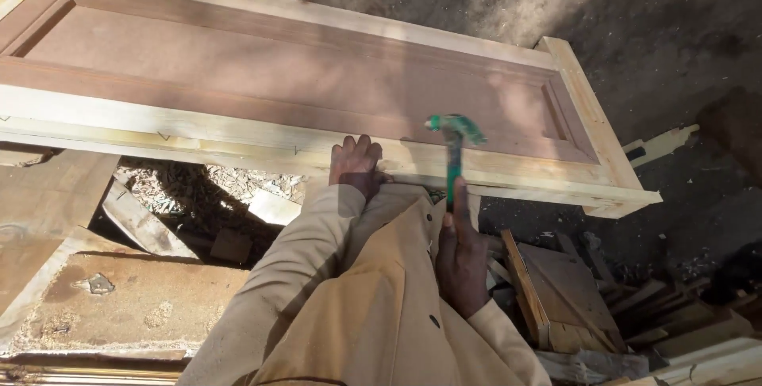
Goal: Hammering nails into a wooden frame to assemble the components.
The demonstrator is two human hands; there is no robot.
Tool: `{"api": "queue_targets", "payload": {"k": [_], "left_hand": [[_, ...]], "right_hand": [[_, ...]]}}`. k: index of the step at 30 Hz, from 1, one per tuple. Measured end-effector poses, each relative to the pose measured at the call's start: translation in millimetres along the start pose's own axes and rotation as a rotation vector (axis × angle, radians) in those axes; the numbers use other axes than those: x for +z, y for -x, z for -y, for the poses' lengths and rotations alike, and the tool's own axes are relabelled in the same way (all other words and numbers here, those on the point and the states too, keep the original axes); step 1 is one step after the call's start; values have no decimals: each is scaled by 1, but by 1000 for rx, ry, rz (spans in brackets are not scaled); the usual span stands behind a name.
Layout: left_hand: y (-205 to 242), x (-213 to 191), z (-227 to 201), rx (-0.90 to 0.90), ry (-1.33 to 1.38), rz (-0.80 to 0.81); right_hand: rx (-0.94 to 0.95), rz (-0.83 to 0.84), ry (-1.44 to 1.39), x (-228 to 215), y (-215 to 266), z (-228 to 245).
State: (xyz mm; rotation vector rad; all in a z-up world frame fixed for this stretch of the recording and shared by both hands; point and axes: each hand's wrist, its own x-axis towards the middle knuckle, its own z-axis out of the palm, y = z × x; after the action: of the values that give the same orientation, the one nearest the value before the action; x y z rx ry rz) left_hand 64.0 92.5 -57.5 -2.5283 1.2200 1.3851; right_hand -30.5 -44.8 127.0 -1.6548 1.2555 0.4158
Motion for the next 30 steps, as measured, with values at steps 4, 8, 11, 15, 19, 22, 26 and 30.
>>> {"api": "queue_targets", "payload": {"k": [4,8,11,15,19,22,26,30], "left_hand": [[6,-12,-8,-4,-36,72],[-5,1,-1,-9,-52,62],[-5,-34,-4,10,39,133],[-17,-49,13,-143,23,200],[1,-24,-12,12,158,101],[-11,-20,10,62,170,17],[-9,-21,8,123,256,-27],[16,-59,27,261,250,-157]], "right_hand": [[55,261,126,-15,2,20],[89,66,33,-13,-1,31],[70,314,266,-14,-2,28],[115,444,362,-35,-31,60],[217,329,250,-77,-18,50],[181,347,270,-78,-42,39],[177,320,247,-89,-40,44],[185,277,251,-76,-39,58]]}}
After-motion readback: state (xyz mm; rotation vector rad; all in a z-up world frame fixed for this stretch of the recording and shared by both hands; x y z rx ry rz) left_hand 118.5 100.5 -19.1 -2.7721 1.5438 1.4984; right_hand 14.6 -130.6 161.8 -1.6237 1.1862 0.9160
